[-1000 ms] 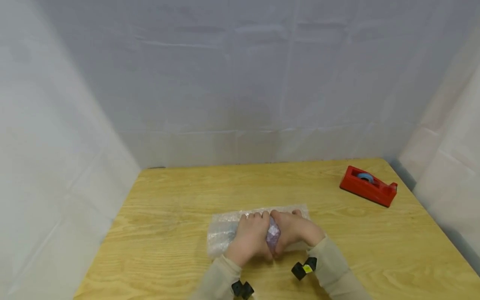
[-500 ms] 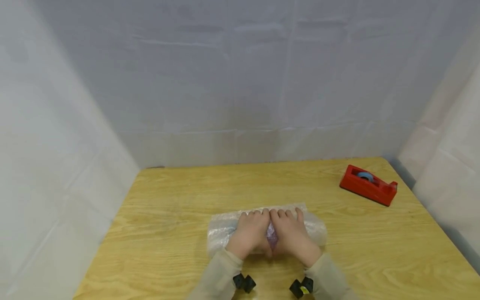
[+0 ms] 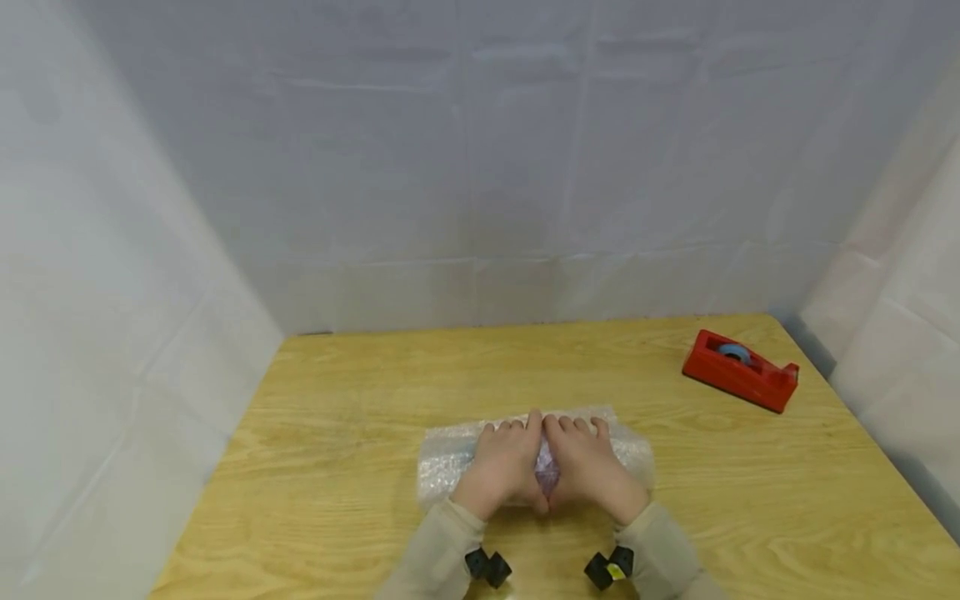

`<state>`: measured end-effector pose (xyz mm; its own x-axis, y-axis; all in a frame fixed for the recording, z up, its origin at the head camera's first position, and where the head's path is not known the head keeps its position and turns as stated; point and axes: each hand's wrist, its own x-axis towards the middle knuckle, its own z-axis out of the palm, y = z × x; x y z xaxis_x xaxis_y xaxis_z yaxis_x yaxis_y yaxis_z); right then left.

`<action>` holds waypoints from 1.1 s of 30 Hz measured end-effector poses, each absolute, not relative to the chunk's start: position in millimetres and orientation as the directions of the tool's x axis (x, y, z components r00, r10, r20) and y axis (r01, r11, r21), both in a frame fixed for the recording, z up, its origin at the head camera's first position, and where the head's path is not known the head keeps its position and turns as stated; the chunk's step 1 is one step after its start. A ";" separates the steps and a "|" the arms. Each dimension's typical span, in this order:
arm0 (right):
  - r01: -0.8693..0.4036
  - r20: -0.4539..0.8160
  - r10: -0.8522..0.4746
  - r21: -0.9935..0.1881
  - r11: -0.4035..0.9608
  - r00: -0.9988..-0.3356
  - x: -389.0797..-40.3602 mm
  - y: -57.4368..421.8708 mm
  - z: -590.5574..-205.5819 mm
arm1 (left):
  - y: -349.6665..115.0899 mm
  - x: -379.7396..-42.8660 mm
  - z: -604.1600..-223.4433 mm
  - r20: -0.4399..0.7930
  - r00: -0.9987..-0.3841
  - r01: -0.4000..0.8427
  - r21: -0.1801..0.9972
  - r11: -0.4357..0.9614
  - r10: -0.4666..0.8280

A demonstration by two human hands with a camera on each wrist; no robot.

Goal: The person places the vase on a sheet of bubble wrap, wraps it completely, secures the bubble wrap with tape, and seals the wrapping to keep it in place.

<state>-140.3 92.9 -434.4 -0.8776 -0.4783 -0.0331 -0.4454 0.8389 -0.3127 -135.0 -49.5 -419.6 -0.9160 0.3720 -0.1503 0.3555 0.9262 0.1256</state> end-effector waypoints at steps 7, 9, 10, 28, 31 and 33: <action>-0.448 -0.038 -0.485 -0.325 0.833 -0.874 -142.1 94.4 -436.8 | -50.1 -134.3 -420.4 -0.130 -0.916 0.364 0.126 0.923 0.379; -0.453 -0.040 -0.491 -0.327 0.830 -0.870 -142.5 95.0 -436.5 | -50.1 -133.8 -419.7 -0.127 -0.916 0.367 0.119 0.923 0.381; -0.454 -0.045 -0.494 -0.329 0.828 -0.868 -142.9 95.3 -436.5 | -50.0 -133.8 -419.3 -0.128 -0.915 0.369 0.115 0.922 0.383; -0.456 -0.076 -0.522 -0.391 0.800 -0.850 -148.2 97.9 -436.0 | -53.4 -138.4 -423.8 -0.121 -0.904 0.389 0.165 0.906 0.410; -0.463 -0.067 -0.528 -0.396 0.793 -0.847 -147.8 98.0 -436.2 | -53.4 -138.4 -424.2 -0.121 -0.906 0.384 0.169 0.908 0.406; -0.465 -0.067 -0.531 -0.399 0.791 -0.845 -147.6 98.1 -436.1 | -53.7 -138.2 -424.5 -0.121 -0.907 0.382 0.173 0.908 0.404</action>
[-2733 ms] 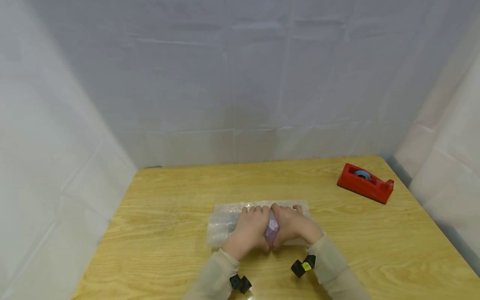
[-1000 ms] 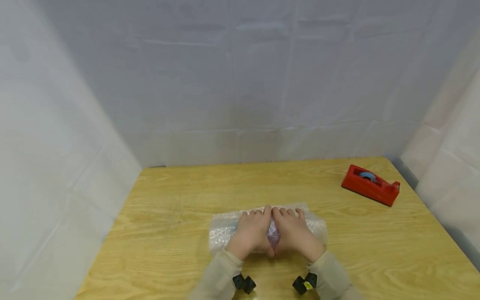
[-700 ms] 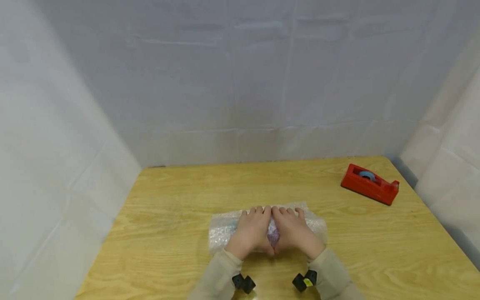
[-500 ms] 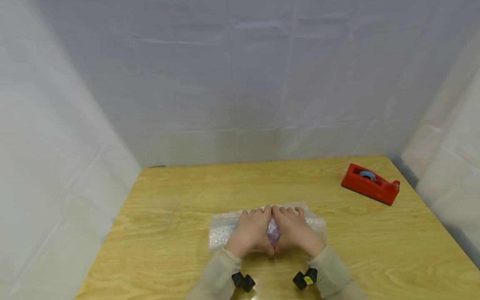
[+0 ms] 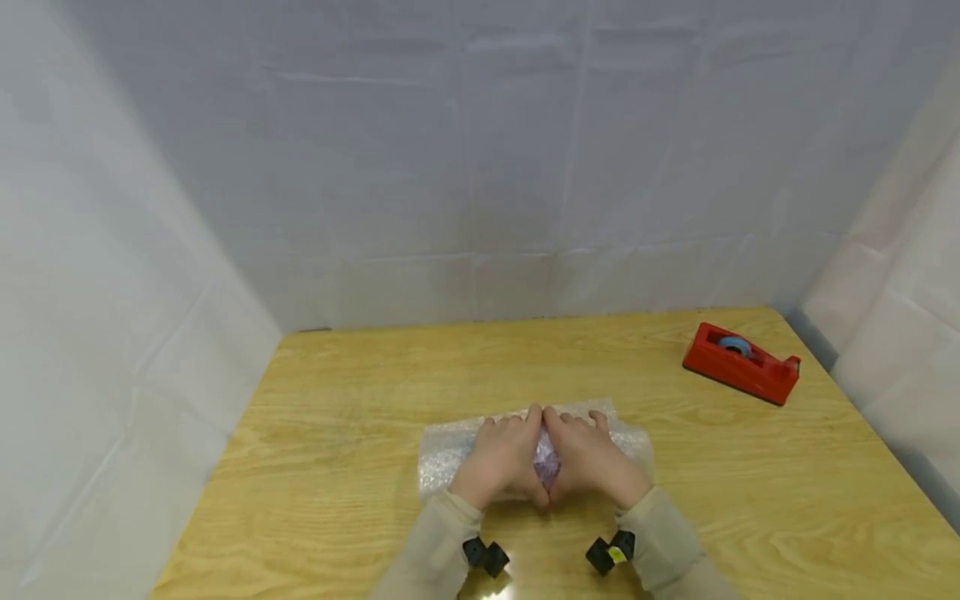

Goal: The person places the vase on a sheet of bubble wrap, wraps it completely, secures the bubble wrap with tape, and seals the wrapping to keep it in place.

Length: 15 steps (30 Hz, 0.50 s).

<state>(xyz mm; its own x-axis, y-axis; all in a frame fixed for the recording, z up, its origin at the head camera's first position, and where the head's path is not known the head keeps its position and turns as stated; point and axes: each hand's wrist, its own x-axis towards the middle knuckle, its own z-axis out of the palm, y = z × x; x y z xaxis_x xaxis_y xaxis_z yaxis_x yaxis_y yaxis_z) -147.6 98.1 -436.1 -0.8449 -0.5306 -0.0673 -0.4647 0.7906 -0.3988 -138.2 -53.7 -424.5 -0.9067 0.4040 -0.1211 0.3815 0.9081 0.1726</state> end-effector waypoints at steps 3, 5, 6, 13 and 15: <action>-0.461 -0.077 -0.534 -0.412 0.786 -0.842 -149.0 97.7 -435.0 | -54.7 -139.4 -423.7 -0.123 -0.905 0.382 0.190 0.904 0.408; -0.455 -0.090 -0.535 -0.421 0.785 -0.840 -150.0 97.5 -433.9 | -55.3 -140.6 -423.5 -0.131 -0.901 0.383 0.201 0.902 0.413; -0.450 -0.096 -0.535 -0.429 0.783 -0.839 -150.4 97.3 -433.2 | -55.7 -141.1 -423.3 -0.136 -0.900 0.383 0.209 0.900 0.414; -0.422 -0.126 -0.525 -0.454 0.785 -0.842 -152.0 96.0 -431.2 | -57.7 -143.6 -421.3 -0.152 -0.893 0.388 0.222 0.895 0.425; -0.420 -0.122 -0.523 -0.457 0.784 -0.844 -152.2 95.8 -431.4 | -57.8 -144.3 -421.6 -0.154 -0.892 0.388 0.223 0.894 0.426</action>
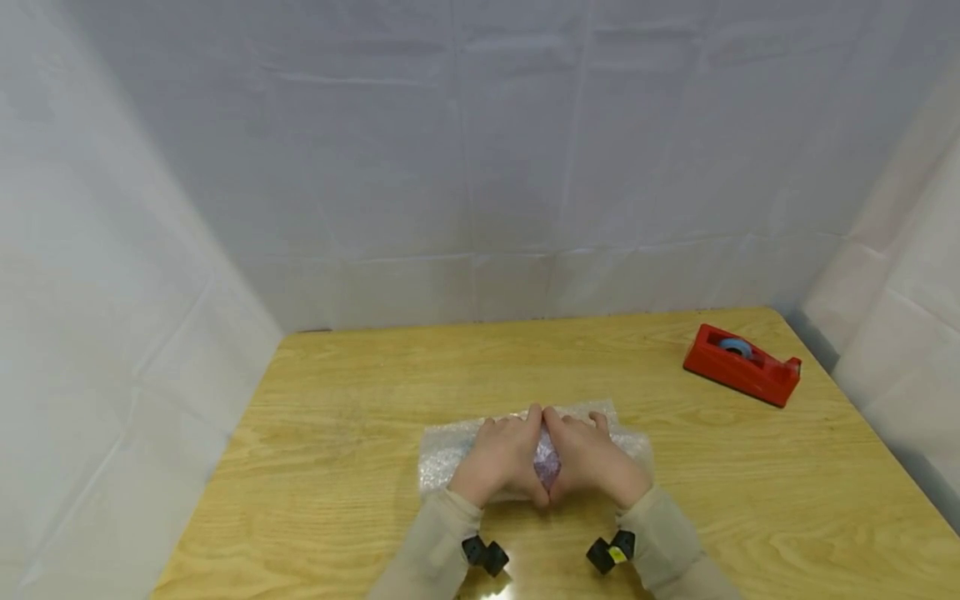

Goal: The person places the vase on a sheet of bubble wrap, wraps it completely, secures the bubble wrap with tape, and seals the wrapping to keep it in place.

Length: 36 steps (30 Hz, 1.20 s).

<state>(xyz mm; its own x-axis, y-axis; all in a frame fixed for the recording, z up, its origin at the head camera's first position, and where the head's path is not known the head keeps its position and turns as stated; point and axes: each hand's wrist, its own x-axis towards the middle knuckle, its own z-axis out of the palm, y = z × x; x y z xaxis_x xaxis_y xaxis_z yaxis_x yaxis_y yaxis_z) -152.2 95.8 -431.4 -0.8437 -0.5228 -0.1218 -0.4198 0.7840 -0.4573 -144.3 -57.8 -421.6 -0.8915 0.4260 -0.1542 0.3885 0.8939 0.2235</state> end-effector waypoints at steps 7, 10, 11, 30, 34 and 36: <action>-0.437 -0.107 -0.537 -0.459 0.773 -0.837 -152.8 96.3 -432.3 | -58.4 -144.5 -423.0 -0.161 -0.891 0.386 0.225 0.895 0.425; -0.430 -0.117 -0.542 -0.480 0.765 -0.832 -152.2 97.3 -432.1 | -58.4 -144.1 -422.4 -0.174 -0.890 0.380 0.226 0.897 0.421; -0.425 -0.123 -0.542 -0.489 0.762 -0.831 -152.1 97.7 -432.0 | -58.3 -144.2 -421.9 -0.180 -0.890 0.377 0.227 0.898 0.419; -0.436 -0.117 -0.538 -0.456 0.776 -0.835 -156.0 97.1 -431.6 | -57.4 -143.9 -416.6 -0.152 -0.900 0.378 0.194 0.905 0.409; -0.431 -0.120 -0.540 -0.471 0.770 -0.833 -156.4 97.0 -431.5 | -57.4 -143.4 -415.5 -0.153 -0.896 0.390 0.178 0.903 0.417; -0.431 -0.121 -0.542 -0.475 0.767 -0.832 -156.8 97.2 -430.9 | -57.0 -143.2 -414.8 -0.152 -0.896 0.393 0.166 0.905 0.417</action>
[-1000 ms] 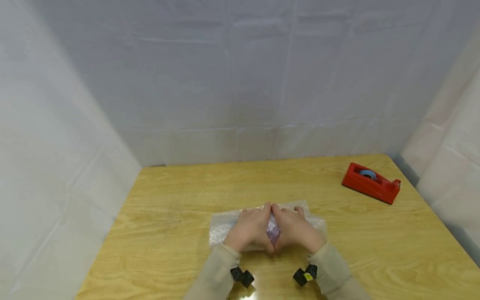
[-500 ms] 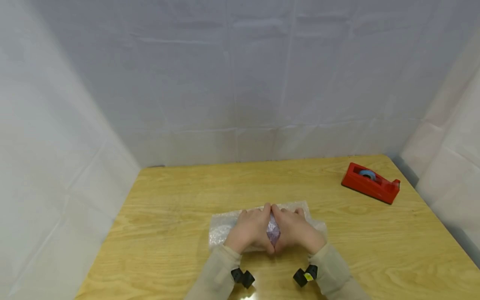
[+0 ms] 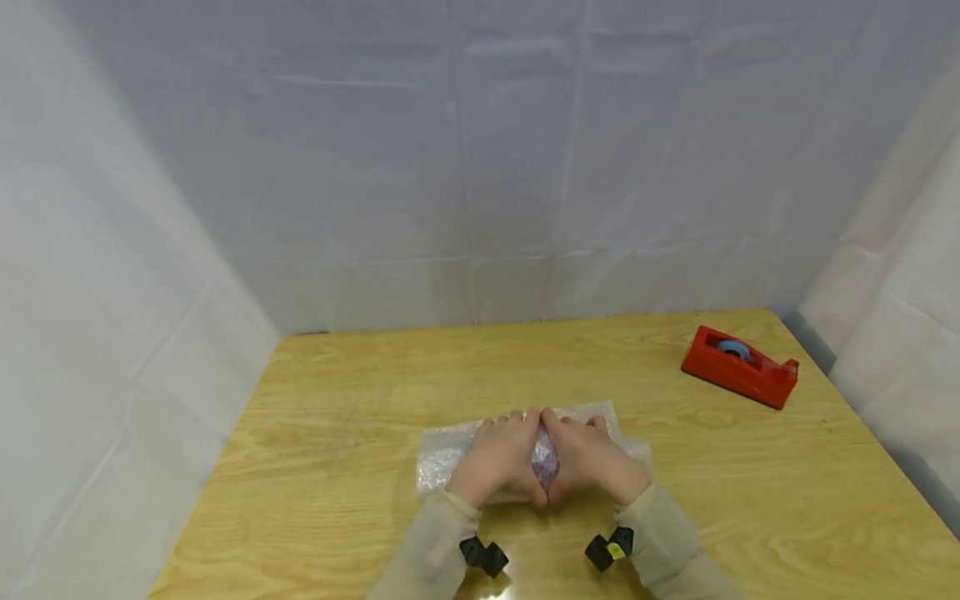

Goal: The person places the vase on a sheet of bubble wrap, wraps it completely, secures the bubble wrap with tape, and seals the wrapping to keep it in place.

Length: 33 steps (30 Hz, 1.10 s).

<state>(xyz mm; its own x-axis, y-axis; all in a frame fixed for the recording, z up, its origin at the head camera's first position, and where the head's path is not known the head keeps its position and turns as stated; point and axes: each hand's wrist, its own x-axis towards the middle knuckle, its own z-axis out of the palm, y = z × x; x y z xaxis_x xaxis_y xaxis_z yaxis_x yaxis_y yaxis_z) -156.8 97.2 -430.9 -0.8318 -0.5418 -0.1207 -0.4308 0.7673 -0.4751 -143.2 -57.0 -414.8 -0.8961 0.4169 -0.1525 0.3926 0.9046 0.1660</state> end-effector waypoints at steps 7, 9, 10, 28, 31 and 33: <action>-0.422 -0.143 -0.548 -0.489 0.763 -0.824 -159.4 99.0 -429.5 | -55.4 -141.6 -415.7 -0.148 -0.909 0.360 0.190 0.913 0.389; -0.416 -0.152 -0.548 -0.496 0.762 -0.823 -160.7 99.2 -429.4 | -54.8 -140.9 -416.2 -0.144 -0.913 0.353 0.193 0.915 0.383; -0.411 -0.157 -0.548 -0.502 0.761 -0.822 -161.4 99.2 -429.4 | -54.6 -140.5 -416.0 -0.142 -0.915 0.351 0.186 0.918 0.378; -0.366 -0.268 -0.607 -0.596 0.714 -0.748 -164.3 102.3 -430.1 | -53.1 -130.3 -421.0 -0.125 -0.908 0.389 0.108 0.915 0.401; -0.354 -0.287 -0.619 -0.616 0.704 -0.731 -162.1 103.4 -428.1 | -54.7 -129.7 -418.9 -0.162 -0.898 0.389 0.141 0.911 0.408; -0.348 -0.294 -0.618 -0.619 0.704 -0.729 -161.7 103.7 -426.8 | -55.4 -130.7 -417.5 -0.178 -0.893 0.389 0.154 0.908 0.412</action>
<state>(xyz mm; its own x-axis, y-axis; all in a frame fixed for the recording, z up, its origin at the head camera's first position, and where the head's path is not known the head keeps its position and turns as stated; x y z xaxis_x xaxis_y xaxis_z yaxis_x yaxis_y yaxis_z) -161.7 103.7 -426.8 -0.7291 -0.6182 -0.2935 -0.3476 0.7040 -0.6194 -130.7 -55.4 -417.5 -0.8935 0.4125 -0.1776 0.3888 0.9084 0.1539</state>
